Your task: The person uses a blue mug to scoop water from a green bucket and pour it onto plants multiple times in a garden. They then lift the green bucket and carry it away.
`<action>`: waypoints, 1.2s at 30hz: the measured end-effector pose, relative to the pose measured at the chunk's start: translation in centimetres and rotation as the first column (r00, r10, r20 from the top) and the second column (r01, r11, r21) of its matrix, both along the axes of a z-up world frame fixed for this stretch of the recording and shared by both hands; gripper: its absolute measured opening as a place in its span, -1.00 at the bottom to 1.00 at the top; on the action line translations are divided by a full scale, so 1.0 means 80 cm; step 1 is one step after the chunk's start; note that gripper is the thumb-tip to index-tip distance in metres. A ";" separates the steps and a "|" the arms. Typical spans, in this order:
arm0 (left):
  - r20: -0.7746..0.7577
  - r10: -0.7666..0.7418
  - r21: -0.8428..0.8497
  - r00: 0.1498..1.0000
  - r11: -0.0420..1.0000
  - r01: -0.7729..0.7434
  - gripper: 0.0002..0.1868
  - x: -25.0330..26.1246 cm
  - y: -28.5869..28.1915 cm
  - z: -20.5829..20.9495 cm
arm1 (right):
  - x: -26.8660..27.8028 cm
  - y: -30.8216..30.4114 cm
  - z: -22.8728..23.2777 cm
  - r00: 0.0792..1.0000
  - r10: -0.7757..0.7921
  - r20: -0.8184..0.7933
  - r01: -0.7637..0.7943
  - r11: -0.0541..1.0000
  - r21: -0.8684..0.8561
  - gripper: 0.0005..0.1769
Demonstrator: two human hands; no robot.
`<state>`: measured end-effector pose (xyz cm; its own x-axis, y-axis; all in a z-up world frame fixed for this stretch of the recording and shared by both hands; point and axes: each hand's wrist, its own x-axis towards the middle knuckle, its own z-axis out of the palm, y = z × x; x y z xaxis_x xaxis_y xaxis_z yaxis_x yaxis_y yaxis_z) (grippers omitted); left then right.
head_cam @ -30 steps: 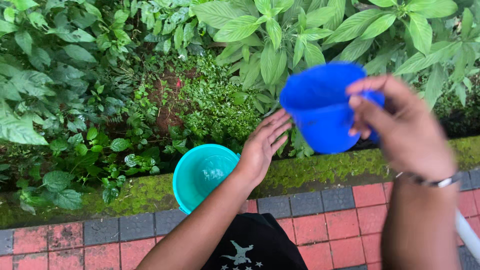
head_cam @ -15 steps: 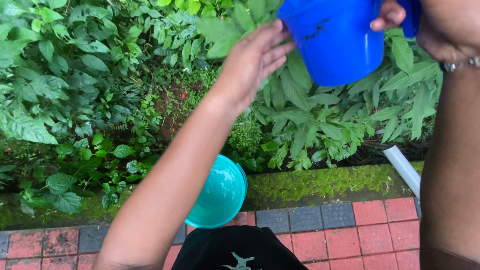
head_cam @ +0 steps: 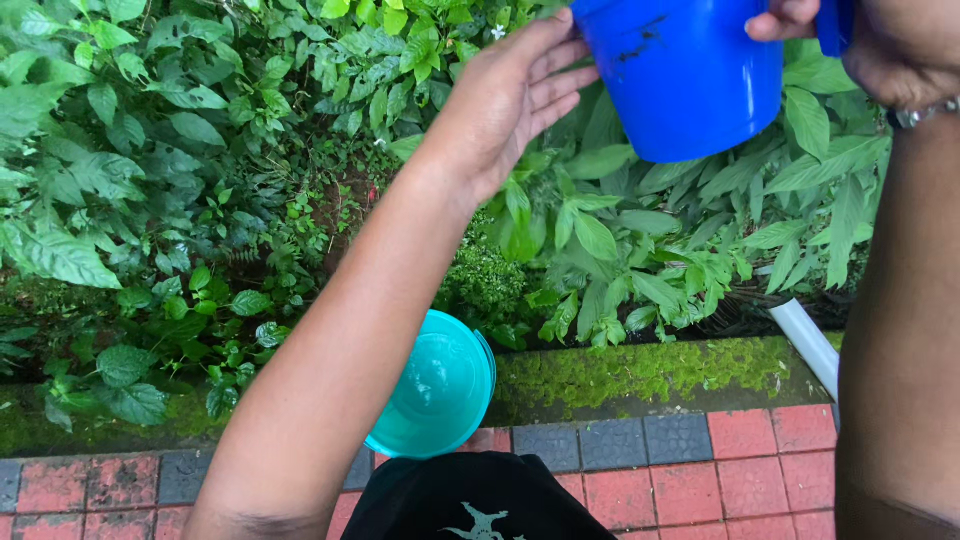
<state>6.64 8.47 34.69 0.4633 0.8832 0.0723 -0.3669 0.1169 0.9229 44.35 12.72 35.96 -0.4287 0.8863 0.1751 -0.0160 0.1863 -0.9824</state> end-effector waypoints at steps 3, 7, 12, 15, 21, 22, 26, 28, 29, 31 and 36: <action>0.011 -0.017 -0.026 1.000 1.000 0.017 -0.20 0.007 -0.002 -0.011 | -0.017 -0.028 0.005 0.996 -0.090 -0.015 0.089 0.995 -0.045 -0.70; -0.011 -0.044 -0.055 0.999 0.998 0.043 -0.20 0.018 -0.005 -0.022 | -0.033 -0.051 0.011 0.973 -0.227 0.033 0.229 0.972 -0.059 -0.74; -0.006 -0.070 -0.054 0.998 0.996 0.070 -0.19 0.031 -0.012 -0.025 | -0.031 -0.069 0.013 0.967 -0.250 0.056 0.252 0.968 -0.021 -0.70; 0.001 -0.066 -0.051 0.998 0.997 0.066 -0.19 0.031 -0.017 -0.020 | -0.035 -0.081 0.021 0.960 -0.267 0.078 0.268 0.963 -0.003 -0.71; -0.054 -0.015 -0.002 0.998 1.000 0.015 -0.20 0.015 -0.029 -0.005 | -0.056 -0.087 0.035 0.971 -0.229 0.069 0.228 0.973 0.013 -0.74; -0.053 -0.006 0.000 0.999 1.000 0.006 -0.20 0.010 -0.030 -0.002 | -0.058 -0.085 0.036 0.976 -0.204 0.074 0.202 0.979 0.030 -0.73; -0.017 0.016 -0.007 1.000 1.000 -0.016 -0.21 -0.010 -0.035 0.009 | -0.068 -0.066 0.035 0.993 -0.084 0.077 0.077 0.993 0.091 -0.66; -0.009 0.033 -0.006 0.999 0.999 -0.033 -0.21 -0.017 -0.040 0.011 | -0.075 -0.063 0.034 0.995 -0.071 0.064 0.066 0.994 0.083 -0.64; -0.005 0.042 -0.005 0.999 0.999 -0.042 -0.22 -0.020 -0.042 0.012 | -0.080 -0.064 0.035 0.995 -0.073 0.070 0.067 0.994 0.086 -0.64; -0.001 0.049 -0.014 0.999 0.999 -0.049 -0.22 -0.027 -0.048 0.013 | -0.091 -0.070 0.039 0.989 -0.105 0.103 0.095 0.991 0.097 -0.65; 0.002 0.051 -0.029 0.999 0.998 -0.051 -0.24 -0.027 -0.061 0.011 | -0.106 -0.091 0.051 0.985 -0.162 0.061 0.160 0.987 0.036 -0.72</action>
